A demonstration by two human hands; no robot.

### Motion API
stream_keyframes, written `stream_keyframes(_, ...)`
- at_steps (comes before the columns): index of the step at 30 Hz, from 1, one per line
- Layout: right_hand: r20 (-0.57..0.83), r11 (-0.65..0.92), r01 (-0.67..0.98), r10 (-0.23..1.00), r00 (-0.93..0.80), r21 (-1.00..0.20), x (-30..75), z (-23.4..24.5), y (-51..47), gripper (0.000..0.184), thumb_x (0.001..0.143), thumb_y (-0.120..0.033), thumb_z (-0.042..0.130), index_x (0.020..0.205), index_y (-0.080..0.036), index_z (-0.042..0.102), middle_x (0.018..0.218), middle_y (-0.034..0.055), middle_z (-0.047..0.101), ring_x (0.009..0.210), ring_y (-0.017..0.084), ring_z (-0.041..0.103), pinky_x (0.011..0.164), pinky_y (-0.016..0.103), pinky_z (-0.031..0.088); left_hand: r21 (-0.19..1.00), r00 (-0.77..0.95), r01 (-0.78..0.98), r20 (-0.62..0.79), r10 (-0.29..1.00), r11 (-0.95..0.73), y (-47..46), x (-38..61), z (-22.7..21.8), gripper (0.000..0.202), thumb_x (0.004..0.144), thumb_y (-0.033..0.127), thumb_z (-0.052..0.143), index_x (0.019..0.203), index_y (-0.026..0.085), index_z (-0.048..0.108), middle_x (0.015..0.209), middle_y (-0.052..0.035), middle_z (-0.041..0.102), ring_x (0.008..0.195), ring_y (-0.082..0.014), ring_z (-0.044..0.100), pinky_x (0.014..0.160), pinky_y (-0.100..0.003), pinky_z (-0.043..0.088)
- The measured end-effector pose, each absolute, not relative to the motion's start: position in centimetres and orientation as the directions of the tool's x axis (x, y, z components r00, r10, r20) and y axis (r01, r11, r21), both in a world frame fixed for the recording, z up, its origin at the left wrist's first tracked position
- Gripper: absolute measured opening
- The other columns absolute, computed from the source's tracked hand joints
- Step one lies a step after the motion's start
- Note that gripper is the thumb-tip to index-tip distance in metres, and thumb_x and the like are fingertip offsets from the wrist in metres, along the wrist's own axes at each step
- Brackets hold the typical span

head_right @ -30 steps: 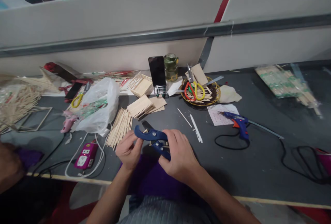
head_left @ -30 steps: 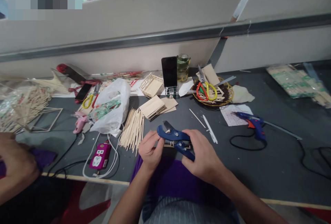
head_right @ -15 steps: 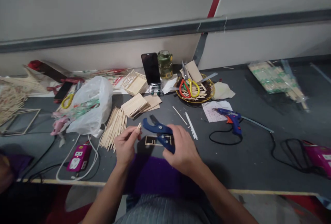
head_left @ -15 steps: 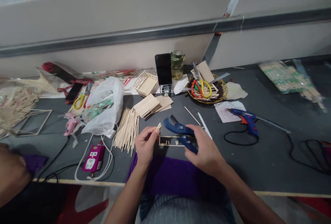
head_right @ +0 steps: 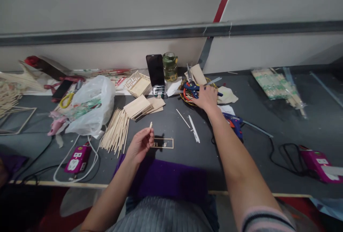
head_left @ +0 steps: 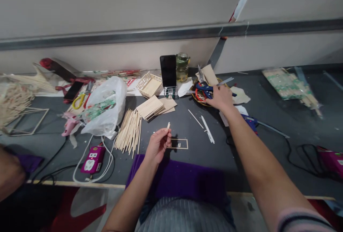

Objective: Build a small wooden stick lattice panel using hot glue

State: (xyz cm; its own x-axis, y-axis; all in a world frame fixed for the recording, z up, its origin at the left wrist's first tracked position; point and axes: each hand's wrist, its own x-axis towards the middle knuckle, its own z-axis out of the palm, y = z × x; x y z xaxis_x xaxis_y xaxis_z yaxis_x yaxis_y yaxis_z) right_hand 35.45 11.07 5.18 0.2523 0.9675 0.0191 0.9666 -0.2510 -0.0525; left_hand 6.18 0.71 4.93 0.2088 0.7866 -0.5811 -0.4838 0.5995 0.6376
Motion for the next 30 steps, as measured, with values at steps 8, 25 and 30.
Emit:
stream_keyframes(8,0.253,-0.025,0.85,0.95,0.184,-0.526,32.3,5.7,7.6,0.042,0.088,-0.038,0.058,0.123,-0.016,0.059,0.115,0.0161,0.063,0.101,0.027,0.057,0.09,0.041,0.043,0.727,0.194,-0.388,-0.535,0.822,0.566,0.5,7.1,4.7,0.038,0.053,0.039,0.089,0.071,0.011,0.071,0.058,0.0005,0.063,0.043,-0.004,0.048,0.04,-0.015,0.04)
stream_keyframes(25,-0.091,-0.134,0.206,0.974,0.207,-0.969,31.4,6.4,5.0,0.032,0.068,-0.048,0.07,0.074,-0.017,0.067,0.063,-0.0008,0.059,0.052,0.01,0.044,0.046,0.023,0.032,0.752,0.173,-0.363,-0.527,0.832,0.551,0.4,7.4,3.4,0.038,0.053,0.041,0.088,0.068,0.011,0.07,0.057,0.0005,0.063,0.042,-0.004,0.048,0.04,-0.016,0.04)
stream_keyframes(30,-0.153,-0.18,0.124,0.968,0.201,-0.976,32.5,6.1,6.3,0.037,0.062,-0.05,0.073,0.076,-0.017,0.066,0.067,0.0006,0.06,0.051,0.008,0.042,0.042,0.02,0.027,0.679,0.207,-0.45,-0.552,0.808,0.579,0.8,7.1,3.1,0.034,0.058,0.035,0.087,0.073,0.009,0.071,0.06,-0.0004,0.065,0.042,-0.0032,0.048,0.039,-0.014,0.04)
